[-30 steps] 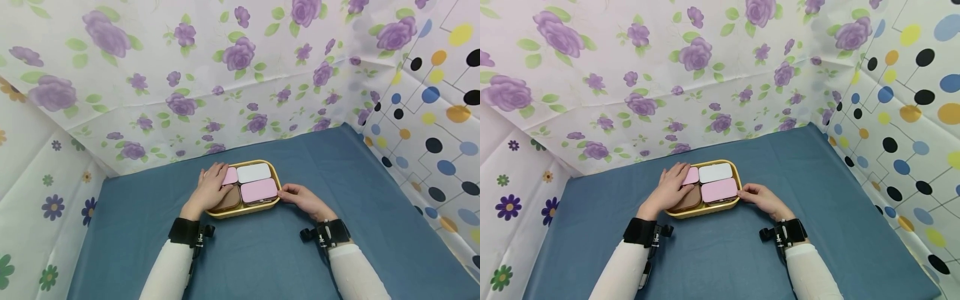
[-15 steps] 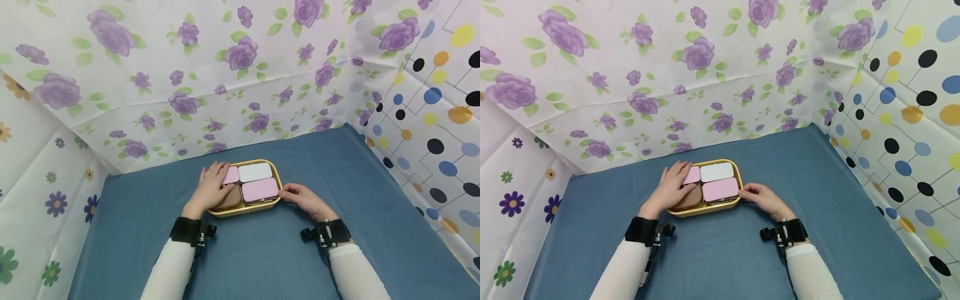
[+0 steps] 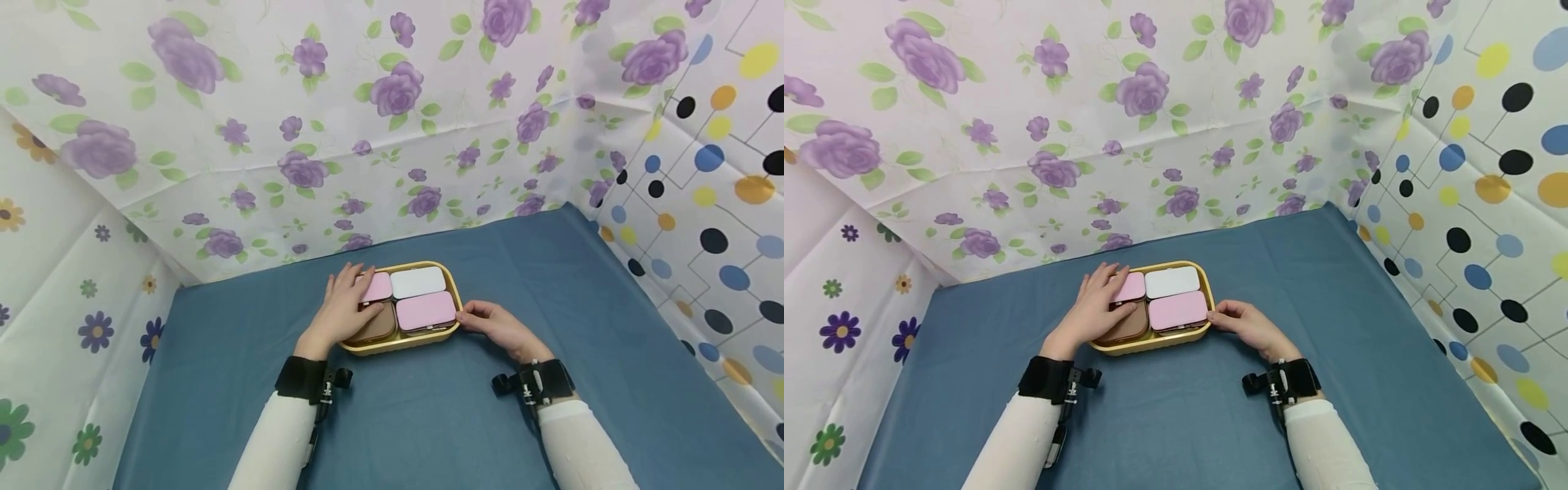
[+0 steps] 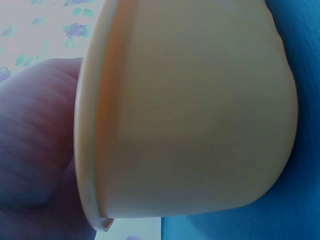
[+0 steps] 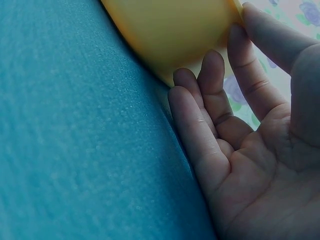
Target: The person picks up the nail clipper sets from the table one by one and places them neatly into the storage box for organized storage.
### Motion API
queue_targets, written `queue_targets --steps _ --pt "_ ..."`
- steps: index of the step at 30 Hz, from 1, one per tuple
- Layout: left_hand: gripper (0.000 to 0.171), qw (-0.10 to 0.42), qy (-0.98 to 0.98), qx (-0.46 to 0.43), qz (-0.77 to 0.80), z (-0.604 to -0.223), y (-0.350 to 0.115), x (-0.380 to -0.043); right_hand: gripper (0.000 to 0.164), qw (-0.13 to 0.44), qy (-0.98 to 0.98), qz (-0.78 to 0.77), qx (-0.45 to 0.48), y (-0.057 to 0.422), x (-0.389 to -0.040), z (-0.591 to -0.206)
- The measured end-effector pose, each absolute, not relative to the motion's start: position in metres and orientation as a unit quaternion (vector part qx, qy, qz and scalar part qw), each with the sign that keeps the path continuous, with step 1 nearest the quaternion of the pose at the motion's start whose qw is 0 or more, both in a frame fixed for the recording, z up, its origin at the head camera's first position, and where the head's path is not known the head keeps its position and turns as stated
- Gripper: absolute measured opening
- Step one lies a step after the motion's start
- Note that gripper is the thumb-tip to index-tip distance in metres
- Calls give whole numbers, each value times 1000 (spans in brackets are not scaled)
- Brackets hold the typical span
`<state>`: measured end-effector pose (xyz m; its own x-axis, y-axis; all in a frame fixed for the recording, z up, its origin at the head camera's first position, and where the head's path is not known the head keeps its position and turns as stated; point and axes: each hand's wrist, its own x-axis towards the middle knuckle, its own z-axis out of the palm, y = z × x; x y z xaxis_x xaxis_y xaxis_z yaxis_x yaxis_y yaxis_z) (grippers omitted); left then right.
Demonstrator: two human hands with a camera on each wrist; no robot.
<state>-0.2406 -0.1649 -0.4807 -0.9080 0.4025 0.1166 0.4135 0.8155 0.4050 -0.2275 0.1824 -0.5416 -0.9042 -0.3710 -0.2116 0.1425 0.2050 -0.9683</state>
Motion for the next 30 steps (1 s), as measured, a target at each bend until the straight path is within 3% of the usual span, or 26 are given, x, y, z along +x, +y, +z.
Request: queue_targets --steps 30 --pt "83 35 -944 -204 -258 -470 -191 -213 40 207 753 -621 -70 182 -229 -542"
